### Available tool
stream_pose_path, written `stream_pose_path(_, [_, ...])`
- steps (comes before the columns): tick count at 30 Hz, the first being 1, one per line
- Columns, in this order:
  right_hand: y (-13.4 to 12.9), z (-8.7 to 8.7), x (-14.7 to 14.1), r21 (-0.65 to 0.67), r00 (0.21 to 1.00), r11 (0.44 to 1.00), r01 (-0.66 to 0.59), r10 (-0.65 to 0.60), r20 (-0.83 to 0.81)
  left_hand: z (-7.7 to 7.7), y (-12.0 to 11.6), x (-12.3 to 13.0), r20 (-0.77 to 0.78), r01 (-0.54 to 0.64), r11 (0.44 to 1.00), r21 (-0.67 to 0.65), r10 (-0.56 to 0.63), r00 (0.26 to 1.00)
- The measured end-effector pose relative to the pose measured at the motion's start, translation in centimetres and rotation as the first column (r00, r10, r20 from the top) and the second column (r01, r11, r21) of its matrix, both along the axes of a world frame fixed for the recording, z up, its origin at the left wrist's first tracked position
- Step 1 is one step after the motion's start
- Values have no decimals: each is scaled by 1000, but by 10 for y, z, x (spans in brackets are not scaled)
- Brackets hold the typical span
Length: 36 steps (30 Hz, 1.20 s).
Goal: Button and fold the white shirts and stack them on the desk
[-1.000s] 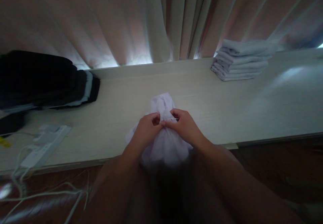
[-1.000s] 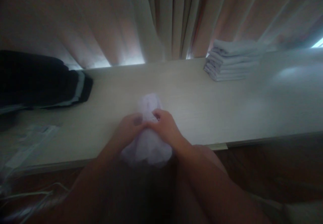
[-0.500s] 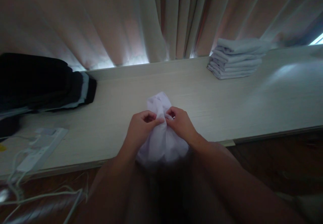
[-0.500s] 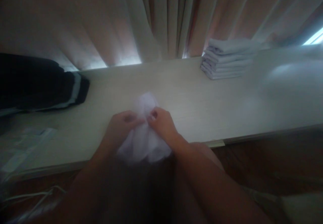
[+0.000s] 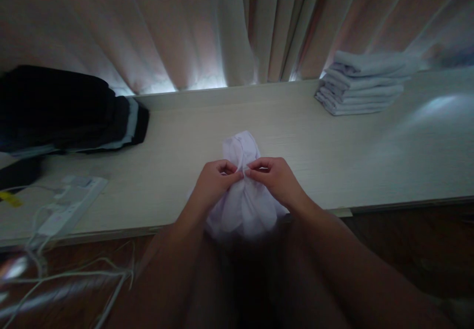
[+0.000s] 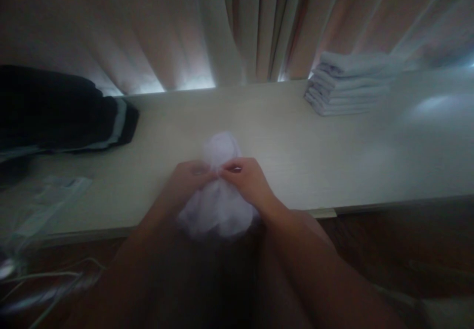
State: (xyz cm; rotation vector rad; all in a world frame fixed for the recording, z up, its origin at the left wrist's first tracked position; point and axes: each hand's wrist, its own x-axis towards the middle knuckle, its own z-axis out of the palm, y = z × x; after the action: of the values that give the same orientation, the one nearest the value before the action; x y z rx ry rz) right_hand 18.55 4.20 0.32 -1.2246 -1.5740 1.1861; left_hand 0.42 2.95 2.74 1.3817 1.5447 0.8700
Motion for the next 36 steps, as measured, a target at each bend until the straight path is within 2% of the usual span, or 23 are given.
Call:
stream_pose_path(5, [-4,7,-3,60,998,997,47,-49,34,4,-2,-3,201,37,993,-114,-14,980])
stream_pose_path(9, [-7,8,-4,62,999,997,51,-51,0,2,-4,-4,294,96,988,-119,-57,954])
stream_pose_path(20, [-10,6,-2,2,999,1000,7,-7,-32,3,-5,-4,350,146,979,-144,-88,933])
stream_pose_path(27, [-9,5,5,-124,989,988,-92,76,-129,5,-5,-5,338,136,979,-150,-78,938])
stream_pose_path(32, [-6,2,6,-48,991,994,-100,96,-92,6,-5,-4,321,126,979,-161,-68,945])
stream_pose_path(36, [-4,0,5,-23,997,998,-58,57,-48,7,-5,-3,310,132,978,-160,-77,948])
